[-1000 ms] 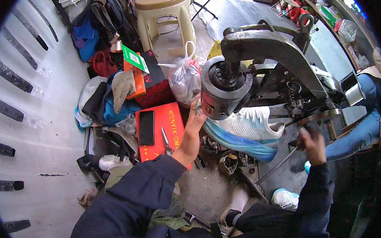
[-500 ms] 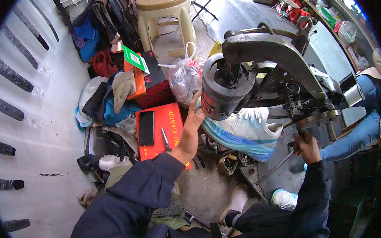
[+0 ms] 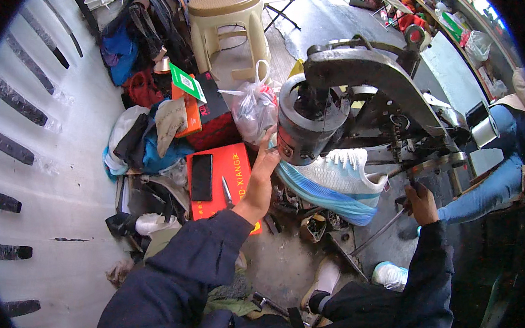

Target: The person operates a manual sewing machine to stitch a white and blue sneaker. They guide the shoe under the needle, pull the thread, and adjust the shoe's position repeatedly to continue stitching along the sole.

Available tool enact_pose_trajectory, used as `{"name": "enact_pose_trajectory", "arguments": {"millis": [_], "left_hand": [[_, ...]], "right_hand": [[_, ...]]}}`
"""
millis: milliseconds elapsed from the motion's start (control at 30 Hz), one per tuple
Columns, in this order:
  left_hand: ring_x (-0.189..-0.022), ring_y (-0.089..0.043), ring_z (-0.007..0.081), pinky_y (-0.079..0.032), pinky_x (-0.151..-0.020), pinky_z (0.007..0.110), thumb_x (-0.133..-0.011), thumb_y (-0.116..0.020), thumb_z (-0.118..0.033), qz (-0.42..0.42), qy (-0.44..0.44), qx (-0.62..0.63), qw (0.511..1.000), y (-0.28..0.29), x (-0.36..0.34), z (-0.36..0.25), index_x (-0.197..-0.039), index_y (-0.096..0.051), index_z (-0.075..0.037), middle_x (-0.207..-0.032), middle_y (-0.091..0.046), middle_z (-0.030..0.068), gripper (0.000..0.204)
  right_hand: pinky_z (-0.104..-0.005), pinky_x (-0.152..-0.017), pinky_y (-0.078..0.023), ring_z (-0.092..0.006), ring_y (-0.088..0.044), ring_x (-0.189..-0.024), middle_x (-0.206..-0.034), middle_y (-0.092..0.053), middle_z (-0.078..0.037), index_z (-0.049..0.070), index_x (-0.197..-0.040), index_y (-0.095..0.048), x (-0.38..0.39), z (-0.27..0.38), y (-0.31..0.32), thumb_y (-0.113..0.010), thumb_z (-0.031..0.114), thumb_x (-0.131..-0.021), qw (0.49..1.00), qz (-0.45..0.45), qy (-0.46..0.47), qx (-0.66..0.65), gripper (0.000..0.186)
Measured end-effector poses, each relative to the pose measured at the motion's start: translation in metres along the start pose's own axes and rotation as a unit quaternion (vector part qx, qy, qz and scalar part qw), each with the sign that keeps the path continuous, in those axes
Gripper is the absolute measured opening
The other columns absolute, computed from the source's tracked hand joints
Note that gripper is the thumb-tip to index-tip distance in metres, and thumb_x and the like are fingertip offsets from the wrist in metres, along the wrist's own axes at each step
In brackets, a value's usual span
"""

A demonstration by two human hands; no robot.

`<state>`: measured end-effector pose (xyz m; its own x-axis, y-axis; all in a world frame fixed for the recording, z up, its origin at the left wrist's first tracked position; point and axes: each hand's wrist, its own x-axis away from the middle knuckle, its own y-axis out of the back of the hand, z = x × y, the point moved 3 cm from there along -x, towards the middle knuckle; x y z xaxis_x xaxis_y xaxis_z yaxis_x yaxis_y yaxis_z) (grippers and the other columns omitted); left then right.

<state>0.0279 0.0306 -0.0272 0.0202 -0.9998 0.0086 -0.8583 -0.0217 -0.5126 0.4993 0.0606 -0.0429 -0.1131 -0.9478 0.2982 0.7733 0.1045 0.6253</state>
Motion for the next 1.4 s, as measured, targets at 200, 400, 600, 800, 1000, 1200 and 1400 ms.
{"name": "enact_pose_trajectory", "arguments": {"millis": [200,400,600,800,1000,1200,1400], "left_hand": [[-0.142,-0.044,0.0203,-0.028,-0.122,0.035,-0.111,-0.043,-0.025,-0.008,0.018,0.021,1.000,0.004,-0.001,0.008,-0.163,-0.027,-0.007,-0.156,-0.046,0.0092,0.058],[-0.140,-0.045,0.0196,-0.028,-0.121,0.034,-0.110,-0.041,-0.024,0.012,0.041,0.037,0.998,0.008,-0.005,0.007,-0.162,-0.030,-0.009,-0.154,-0.048,0.0087,0.055],[-0.137,-0.047,0.0199,-0.031,-0.119,0.034,-0.108,-0.042,-0.023,0.010,0.039,0.011,0.999,0.000,-0.001,-0.002,-0.163,-0.031,-0.013,-0.152,-0.050,0.0093,0.056],[-0.136,-0.050,0.0211,-0.033,-0.118,0.034,-0.107,-0.044,-0.022,-0.014,0.054,0.016,0.998,-0.002,0.000,-0.006,-0.163,-0.031,-0.013,-0.152,-0.051,0.0102,0.058],[-0.131,-0.054,0.0187,-0.037,-0.115,0.033,-0.106,-0.043,-0.015,0.022,-0.048,-0.049,0.997,-0.004,-0.007,-0.021,-0.160,-0.038,-0.012,-0.148,-0.055,0.0096,0.054],[-0.126,-0.057,0.0149,-0.043,-0.109,0.033,-0.110,-0.052,-0.034,0.095,-0.084,-0.140,0.982,0.012,-0.007,-0.037,-0.146,-0.057,-0.010,-0.137,-0.063,0.0067,0.043],[-0.125,-0.057,0.0187,-0.041,-0.111,0.035,-0.094,-0.066,-0.067,0.151,0.125,-0.007,0.980,0.017,-0.006,-0.049,-0.150,-0.044,-0.013,-0.132,-0.061,0.0045,0.081]], "right_hand": [[-0.0266,-0.060,-0.045,-0.0101,-0.057,-0.075,-0.088,-0.063,-0.002,0.004,-0.115,-0.067,0.031,0.067,0.080,-0.057,0.023,-0.107,0.966,-0.200,0.158,-0.051,0.023],[-0.0302,-0.050,-0.042,-0.0132,-0.054,-0.057,-0.074,-0.057,-0.003,0.008,-0.116,-0.064,-0.020,-0.021,0.078,-0.059,0.023,-0.106,0.958,-0.246,0.145,-0.014,0.019],[-0.0317,-0.059,-0.052,-0.0128,-0.059,-0.068,-0.078,-0.058,-0.002,-0.001,-0.114,-0.066,0.021,0.029,-0.003,-0.063,0.027,-0.105,0.995,0.062,-0.002,-0.073,0.030],[-0.0267,-0.060,-0.042,-0.0098,-0.053,-0.068,-0.079,-0.058,0.000,0.003,-0.107,-0.063,0.043,0.092,0.079,-0.056,0.024,-0.108,0.958,-0.220,0.183,-0.025,0.023],[-0.0364,-0.065,-0.050,-0.0213,-0.061,-0.071,-0.086,-0.063,-0.013,0.002,-0.116,-0.061,-0.013,-0.009,0.093,-0.056,0.018,-0.107,0.958,-0.286,0.025,0.024,0.019],[-0.0337,-0.045,-0.044,-0.0175,-0.057,-0.049,-0.066,-0.059,-0.010,-0.001,-0.117,-0.055,-0.005,-0.021,-0.005,-0.054,0.033,-0.106,0.997,-0.047,0.060,-0.011,0.035],[-0.0336,-0.051,-0.045,-0.0159,-0.059,-0.055,-0.073,-0.061,-0.008,0.000,-0.118,-0.057,0.015,0.020,-0.017,-0.057,0.030,-0.106,0.998,-0.028,-0.013,-0.052,0.032]]}}
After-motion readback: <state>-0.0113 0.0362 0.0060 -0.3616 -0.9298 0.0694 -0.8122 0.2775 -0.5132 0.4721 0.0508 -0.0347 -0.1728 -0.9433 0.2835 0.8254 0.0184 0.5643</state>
